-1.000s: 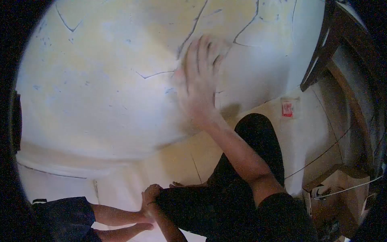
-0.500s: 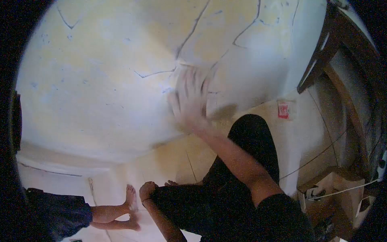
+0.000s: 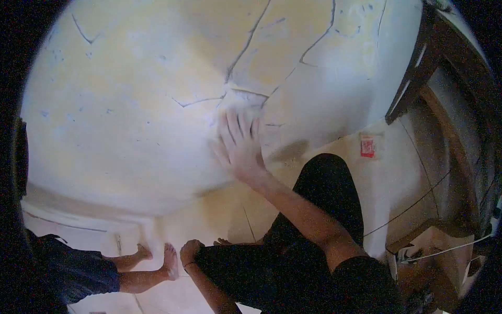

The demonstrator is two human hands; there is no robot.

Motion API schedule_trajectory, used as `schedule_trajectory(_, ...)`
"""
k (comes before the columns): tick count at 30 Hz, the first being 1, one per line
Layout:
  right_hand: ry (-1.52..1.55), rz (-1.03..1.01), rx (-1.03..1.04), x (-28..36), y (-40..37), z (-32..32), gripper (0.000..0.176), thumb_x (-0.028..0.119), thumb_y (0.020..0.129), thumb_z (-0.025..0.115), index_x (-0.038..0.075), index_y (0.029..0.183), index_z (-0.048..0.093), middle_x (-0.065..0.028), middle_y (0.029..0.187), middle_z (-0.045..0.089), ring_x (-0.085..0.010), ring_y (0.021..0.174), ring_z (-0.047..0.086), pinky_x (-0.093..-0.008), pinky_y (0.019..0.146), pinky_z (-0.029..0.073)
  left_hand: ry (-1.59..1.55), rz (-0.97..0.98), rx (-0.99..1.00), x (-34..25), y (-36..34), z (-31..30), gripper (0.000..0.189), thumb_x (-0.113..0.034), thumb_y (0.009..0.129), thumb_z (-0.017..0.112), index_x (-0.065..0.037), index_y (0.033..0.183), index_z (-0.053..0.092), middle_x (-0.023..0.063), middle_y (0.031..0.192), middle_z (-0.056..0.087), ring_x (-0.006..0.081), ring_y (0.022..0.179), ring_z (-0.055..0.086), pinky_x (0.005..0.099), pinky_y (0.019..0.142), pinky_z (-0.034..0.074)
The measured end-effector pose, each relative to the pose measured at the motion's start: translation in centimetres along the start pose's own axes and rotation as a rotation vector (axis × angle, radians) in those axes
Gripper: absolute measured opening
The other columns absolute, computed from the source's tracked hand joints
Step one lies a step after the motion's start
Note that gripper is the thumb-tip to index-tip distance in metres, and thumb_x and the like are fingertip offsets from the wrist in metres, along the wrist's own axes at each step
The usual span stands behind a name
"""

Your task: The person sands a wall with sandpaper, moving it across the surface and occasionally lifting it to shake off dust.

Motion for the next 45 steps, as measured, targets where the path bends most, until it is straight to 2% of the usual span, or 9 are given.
schedule_trajectory(5, -0.068, 0.129, -0.544, -2.9, 6.3, -10.8, 0.072, 0.037, 0.093, 0.047, -0.011, 0.143, 0.028, -0.0347, 0.145, 0.027, -0.0532, 0.133, 0.025, -0.0628, 0.111, 0.011, 0.029, -0.012, 0.062, 0.4, -1.0, 1.3, 0.033, -0.036, 0.086, 0.048, -0.017, 0.095, 0.073, 0.0135, 0.103, 0.069, 0.0369, 0.097, 0.065, 0.0475, 0.087, 0.05)
schedule_trajectory(10, 0.025, 0.006, 0.059, -0.3, -1.6, 1.1, 0.075, 0.039, 0.091, 0.047, -0.012, 0.143, 0.026, -0.0341, 0.147, 0.025, -0.0538, 0.134, 0.024, -0.0632, 0.111, 0.009, 0.027, -0.003, 0.063, -0.9, -0.2, -0.2, 0.033, -0.035, 0.086, 0.048, -0.016, 0.094, 0.073, 0.0136, 0.102, 0.069, 0.0378, 0.095, 0.065, 0.0484, 0.086, 0.051)
schedule_trajectory(16, 0.003, 0.108, -0.529, -2.4, 6.4, -9.9, 0.072, 0.038, 0.09, 0.047, -0.013, 0.139, 0.03, -0.0386, 0.142, 0.028, -0.0553, 0.131, 0.026, -0.0674, 0.108, 0.012, 0.077, 0.076, 0.016, -1.3, -1.9, -0.6, 0.033, -0.036, 0.086, 0.049, -0.015, 0.092, 0.073, 0.0133, 0.105, 0.069, 0.0371, 0.091, 0.066, 0.0486, 0.084, 0.052)
schedule_trajectory(22, 0.061, 0.0, -0.026, 0.2, 0.1, -0.3, 0.074, 0.038, 0.092, 0.046, -0.014, 0.141, 0.027, -0.0387, 0.142, 0.027, -0.0564, 0.132, 0.024, -0.066, 0.11, 0.01, 0.054, -0.001, -0.012, -1.2, -1.1, -1.1, 0.032, -0.035, 0.088, 0.049, -0.013, 0.088, 0.072, 0.0128, 0.101, 0.069, 0.0369, 0.089, 0.067, 0.0478, 0.081, 0.053)
schedule_trajectory(27, 0.045, 0.118, -0.524, -2.6, 5.6, -9.3, 0.071, 0.038, 0.091, 0.049, -0.014, 0.136, 0.032, -0.0378, 0.139, 0.032, -0.0553, 0.131, 0.027, -0.0695, 0.108, 0.01, 0.09, 0.029, 0.058, -0.6, -0.7, 0.7, 0.034, -0.036, 0.087, 0.047, -0.015, 0.093, 0.073, 0.0127, 0.101, 0.07, 0.0347, 0.096, 0.066, 0.0455, 0.086, 0.051)
schedule_trajectory(30, -0.082, -0.008, -0.022, -1.1, -0.5, 0.6, 0.072, 0.037, 0.092, 0.047, -0.012, 0.141, 0.027, -0.0367, 0.146, 0.024, -0.0555, 0.134, 0.022, -0.0644, 0.111, 0.009, 0.021, 0.013, 0.084, -0.5, 0.0, 0.9, 0.034, -0.036, 0.087, 0.047, -0.015, 0.091, 0.074, 0.0129, 0.098, 0.07, 0.0337, 0.096, 0.066, 0.0451, 0.086, 0.051)
schedule_trajectory(38, 0.055, 0.062, -0.542, -2.4, 5.7, -8.8, 0.071, 0.037, 0.091, 0.05, -0.012, 0.138, 0.031, -0.0373, 0.142, 0.029, -0.0554, 0.133, 0.024, -0.0714, 0.106, 0.011, 0.108, 0.064, 0.035, -1.6, -1.8, -0.7, 0.035, -0.035, 0.087, 0.046, -0.017, 0.087, 0.075, 0.0124, 0.098, 0.07, 0.0344, 0.094, 0.066, 0.0453, 0.082, 0.052)
schedule_trajectory(41, -0.096, -0.033, 0.016, -1.4, -0.7, 0.9, 0.072, 0.037, 0.093, 0.048, -0.012, 0.141, 0.027, -0.0382, 0.145, 0.024, -0.0566, 0.135, 0.018, -0.0678, 0.108, 0.01, 0.019, 0.013, 0.042, -1.1, -0.5, 0.0, 0.033, -0.035, 0.088, 0.048, -0.015, 0.088, 0.074, 0.0131, 0.097, 0.07, 0.0354, 0.092, 0.067, 0.0466, 0.082, 0.053)
schedule_trajectory(45, 0.016, 0.019, -0.189, -0.8, 1.9, -2.9, 0.072, 0.037, 0.092, 0.048, -0.014, 0.139, 0.028, -0.0394, 0.144, 0.024, -0.0574, 0.134, 0.019, -0.0663, 0.109, 0.011, 0.01, 0.032, -0.035, -0.5, -0.1, 0.1, 0.033, -0.036, 0.087, 0.049, -0.014, 0.088, 0.073, 0.0135, 0.098, 0.07, 0.0363, 0.09, 0.067, 0.0473, 0.083, 0.052)
Point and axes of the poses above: each hand's wrist, its own y-axis towards the middle knuckle, its own z-axis out of the palm, x = y × z, the point moved 8 cm from there along y, towards the middle knuckle
